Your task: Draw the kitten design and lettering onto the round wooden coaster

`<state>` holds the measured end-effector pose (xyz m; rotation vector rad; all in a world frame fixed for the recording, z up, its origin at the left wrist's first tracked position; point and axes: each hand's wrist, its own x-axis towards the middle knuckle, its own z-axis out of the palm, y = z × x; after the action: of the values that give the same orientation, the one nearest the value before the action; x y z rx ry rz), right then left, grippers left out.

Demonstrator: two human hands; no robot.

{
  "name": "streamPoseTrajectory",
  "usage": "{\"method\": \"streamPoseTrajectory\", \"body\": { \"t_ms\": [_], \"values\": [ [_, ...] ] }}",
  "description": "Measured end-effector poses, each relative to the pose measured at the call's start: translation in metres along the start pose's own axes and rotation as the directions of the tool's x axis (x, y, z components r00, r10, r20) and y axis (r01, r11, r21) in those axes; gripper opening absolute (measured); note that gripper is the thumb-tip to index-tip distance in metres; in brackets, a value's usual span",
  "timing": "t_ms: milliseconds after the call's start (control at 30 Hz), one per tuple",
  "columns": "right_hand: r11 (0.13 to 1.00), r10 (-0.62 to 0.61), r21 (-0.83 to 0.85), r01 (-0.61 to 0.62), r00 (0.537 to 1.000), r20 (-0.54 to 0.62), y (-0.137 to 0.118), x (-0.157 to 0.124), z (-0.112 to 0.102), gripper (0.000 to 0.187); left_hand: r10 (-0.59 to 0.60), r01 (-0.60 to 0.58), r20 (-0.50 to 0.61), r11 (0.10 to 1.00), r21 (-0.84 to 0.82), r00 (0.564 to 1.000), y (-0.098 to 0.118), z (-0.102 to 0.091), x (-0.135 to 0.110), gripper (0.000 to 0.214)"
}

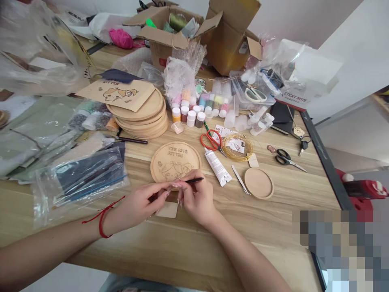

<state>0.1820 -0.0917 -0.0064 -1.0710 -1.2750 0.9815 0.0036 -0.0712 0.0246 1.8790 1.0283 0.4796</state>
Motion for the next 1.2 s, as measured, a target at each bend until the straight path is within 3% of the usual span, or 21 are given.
{"method": "streamPoseTrajectory", "body": {
  "t_ms": [600, 700, 833, 1033, 1200],
  "values": [
    [0.999, -0.028, 0.043, 0.026, 0.999, 0.047, 0.001, -0.001, 0.000, 0.008, -0.024, 0.027, 0.029, 0.994, -0.109, 0.999, -0.010, 0.002, 0.001, 0.025],
    [0.997, -0.041, -0.070, 0.044, 0.998, 0.036, 0.001, -0.003, -0.001, 0.007, 0.026, -0.026, -0.003, 0.997, -0.072, 1.000, -0.011, 0.002, 0.002, 0.023],
    [0.964, -0.157, -0.213, 0.162, 0.987, 0.039, -0.001, -0.004, 0.000, 0.006, 0.143, -0.141, -0.092, 0.990, 0.023, 0.986, -0.011, 0.002, 0.002, 0.025],
    [0.929, -0.267, -0.263, 0.261, 0.964, 0.012, -0.005, -0.007, 0.005, 0.013, 0.306, -0.285, -0.143, 0.947, 0.149, 0.941, -0.014, 0.006, -0.002, 0.029],
    [0.938, -0.248, -0.251, 0.237, 0.969, -0.012, -0.002, -0.010, 0.006, 0.010, 0.319, -0.296, -0.150, 0.942, 0.159, 0.936, -0.015, 0.007, -0.003, 0.030]
  ]
}}
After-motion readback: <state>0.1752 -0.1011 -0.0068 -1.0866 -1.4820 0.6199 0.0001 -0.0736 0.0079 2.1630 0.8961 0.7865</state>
